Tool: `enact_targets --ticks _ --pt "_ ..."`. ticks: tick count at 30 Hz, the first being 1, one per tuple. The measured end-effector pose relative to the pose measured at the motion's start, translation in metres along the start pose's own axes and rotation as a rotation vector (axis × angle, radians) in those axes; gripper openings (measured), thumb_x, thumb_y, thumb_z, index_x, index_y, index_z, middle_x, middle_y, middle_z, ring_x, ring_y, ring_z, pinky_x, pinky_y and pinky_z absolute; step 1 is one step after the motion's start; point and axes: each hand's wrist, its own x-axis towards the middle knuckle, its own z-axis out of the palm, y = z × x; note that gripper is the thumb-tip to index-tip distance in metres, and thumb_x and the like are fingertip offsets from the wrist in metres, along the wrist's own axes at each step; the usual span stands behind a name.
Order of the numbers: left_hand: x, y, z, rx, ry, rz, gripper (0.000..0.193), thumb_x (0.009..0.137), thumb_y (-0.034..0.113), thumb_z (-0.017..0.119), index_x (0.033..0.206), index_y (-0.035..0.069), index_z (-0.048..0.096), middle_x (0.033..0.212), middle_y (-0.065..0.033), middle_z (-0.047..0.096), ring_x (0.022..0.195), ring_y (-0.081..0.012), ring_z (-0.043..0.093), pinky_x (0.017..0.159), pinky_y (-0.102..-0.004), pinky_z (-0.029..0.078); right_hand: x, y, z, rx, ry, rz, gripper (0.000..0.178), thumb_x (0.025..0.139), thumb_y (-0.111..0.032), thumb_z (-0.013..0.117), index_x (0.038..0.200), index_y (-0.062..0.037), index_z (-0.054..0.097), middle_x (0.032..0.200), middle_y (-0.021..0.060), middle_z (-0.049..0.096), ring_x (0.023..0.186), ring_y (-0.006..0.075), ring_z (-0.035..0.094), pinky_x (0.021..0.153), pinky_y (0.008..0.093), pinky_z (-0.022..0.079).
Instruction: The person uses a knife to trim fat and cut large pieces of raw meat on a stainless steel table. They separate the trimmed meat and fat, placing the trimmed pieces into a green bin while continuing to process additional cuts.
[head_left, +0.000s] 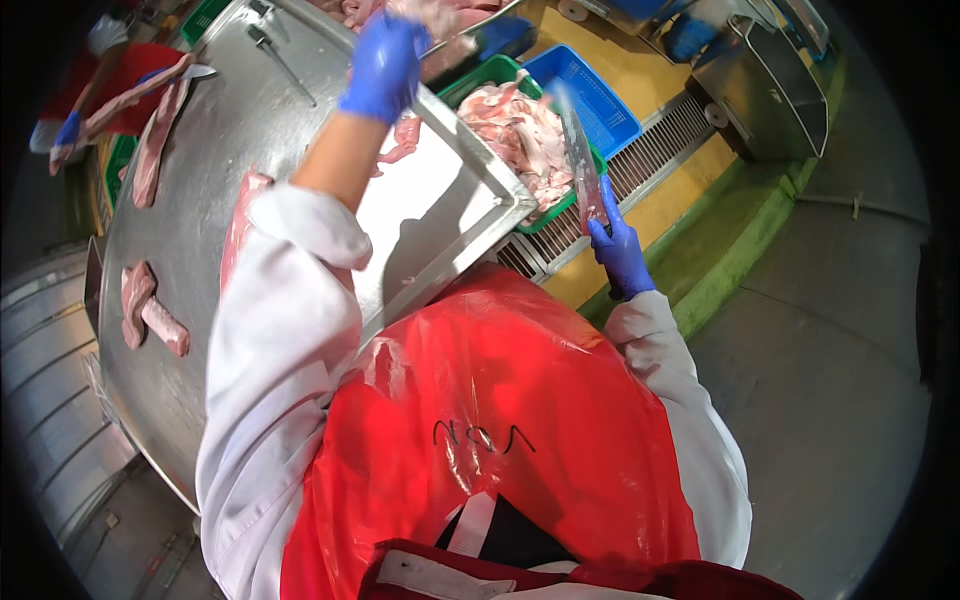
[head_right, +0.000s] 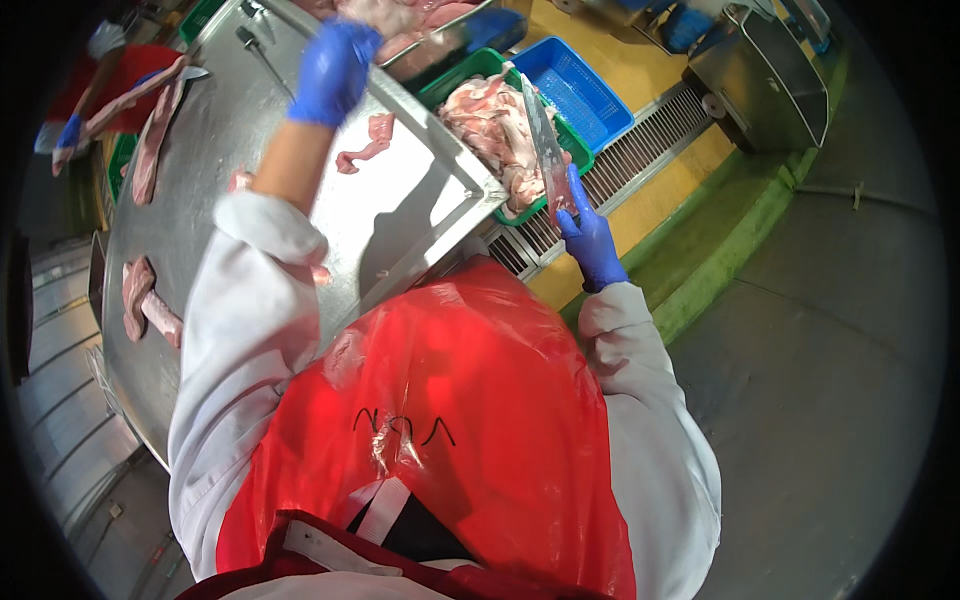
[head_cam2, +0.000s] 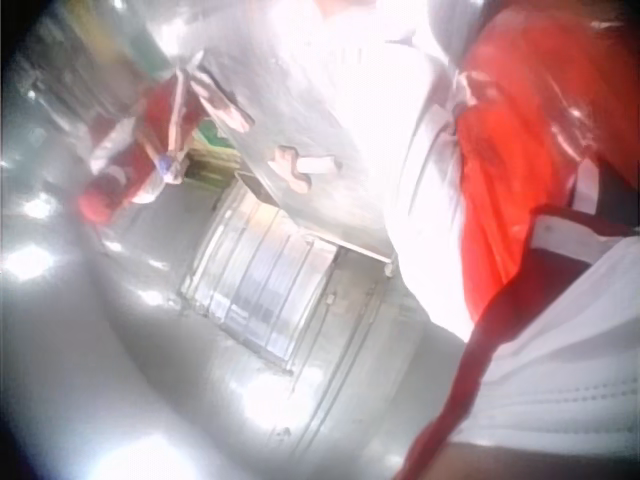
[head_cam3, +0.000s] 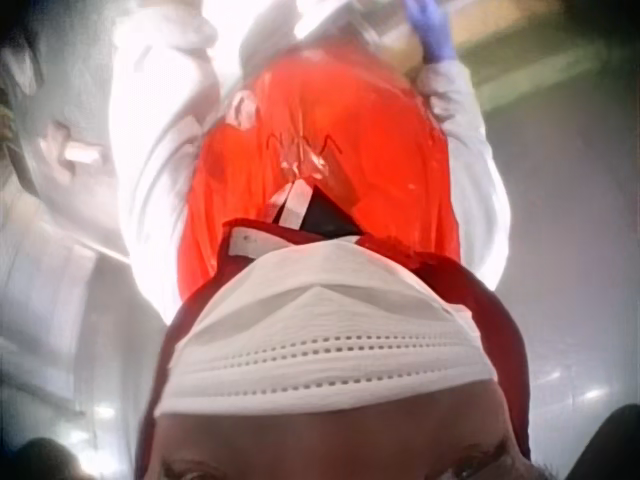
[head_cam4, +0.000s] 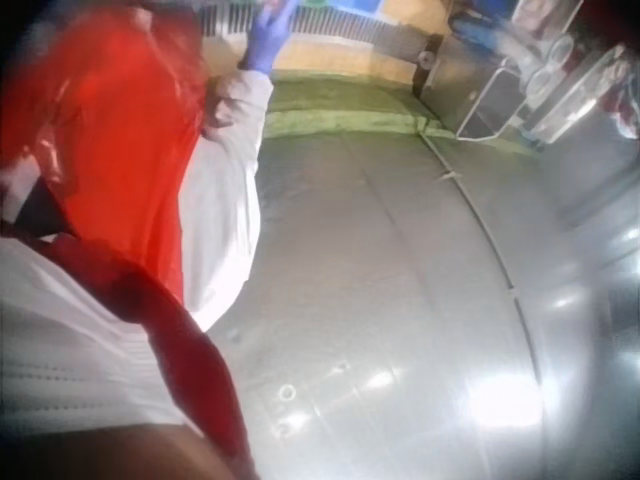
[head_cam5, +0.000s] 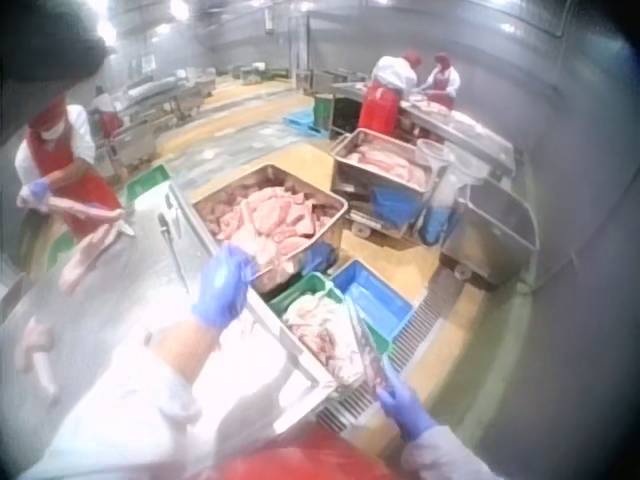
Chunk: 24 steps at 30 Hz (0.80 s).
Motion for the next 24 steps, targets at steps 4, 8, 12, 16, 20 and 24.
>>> enact_targets --ticks 4,8,12,16,20,24 --pt "-0.067 -0.131 0.025 0.070 -0.089 -0.587 0.032 0.092 0.024 0.064 0.115 0.003 0.062 0.103 -0.0062 0.066 0.089 -0.0143 0.061 0.071 -0.0267 0.048 -0.017 0.041 -0.022 -0.012 0.072 0.108 0.070 0.095 -0.014 0.055 0.156 -0.0312 0.025 0.066 0.0061 0.056 0.056 0.0136 0.050 0.058 0.0311 0.046" --pt "0.019 -0.179 -0.059 0.796 0.002 -0.309 0.045 0.094 0.034 0.062 0.130 0.008 0.058 0.127 -0.0177 0.060 0.108 -0.0263 0.064 0.090 -0.0365 0.050 -0.029 0.047 -0.033 0.037 0.066 0.175 0.071 0.095 -0.008 0.055 0.155 -0.0306 0.027 0.067 0.0079 0.057 0.056 0.0126 0.049 0.057 0.0301 0.046" --pt "0.086 -0.220 -0.116 1.120 -0.189 0.434 0.051 0.089 0.037 0.062 0.132 0.010 0.058 0.137 -0.0221 0.053 0.125 -0.0389 0.052 0.107 -0.0429 0.042 -0.017 0.049 -0.032 -0.106 0.032 -0.024 0.071 0.094 -0.007 0.054 0.156 -0.0289 0.027 0.065 0.0024 0.049 0.054 0.0087 0.043 0.051 0.0279 0.040" --pt "0.027 -0.215 -0.148 0.930 -0.576 0.485 0.039 0.089 0.026 0.063 0.123 0.006 0.064 0.139 -0.0193 0.051 0.127 -0.0390 0.049 0.109 -0.0440 0.039 -0.016 0.049 -0.029 -0.183 -0.043 0.097 0.070 0.094 -0.008 0.056 0.155 -0.0247 0.028 0.074 0.0165 0.059 0.055 0.0146 0.048 0.056 0.0326 0.045" --pt "-0.127 -0.168 -0.174 0.970 -0.543 0.325 0.044 0.086 0.026 0.067 0.123 0.003 0.062 0.134 -0.0197 0.056 0.130 -0.0401 0.046 0.112 -0.0475 0.034 -0.003 0.066 -0.022 -0.137 -0.114 0.090 0.070 0.094 -0.006 0.054 0.156 -0.0231 0.027 0.068 0.0103 0.053 0.054 0.0105 0.044 0.053 0.0290 0.043" --pt "-0.274 -0.130 -0.192 1.019 -0.291 0.055 0.083 0.072 0.042 0.080 0.140 0.005 0.049 0.143 -0.0220 0.047 0.136 -0.0427 0.040 0.114 -0.0506 0.030 0.010 0.049 -0.010 -0.019 -0.164 0.141 0.070 0.095 -0.003 0.053 0.156 -0.0240 0.026 0.068 0.0001 0.052 0.054 0.0066 0.042 0.051 0.0245 0.040"
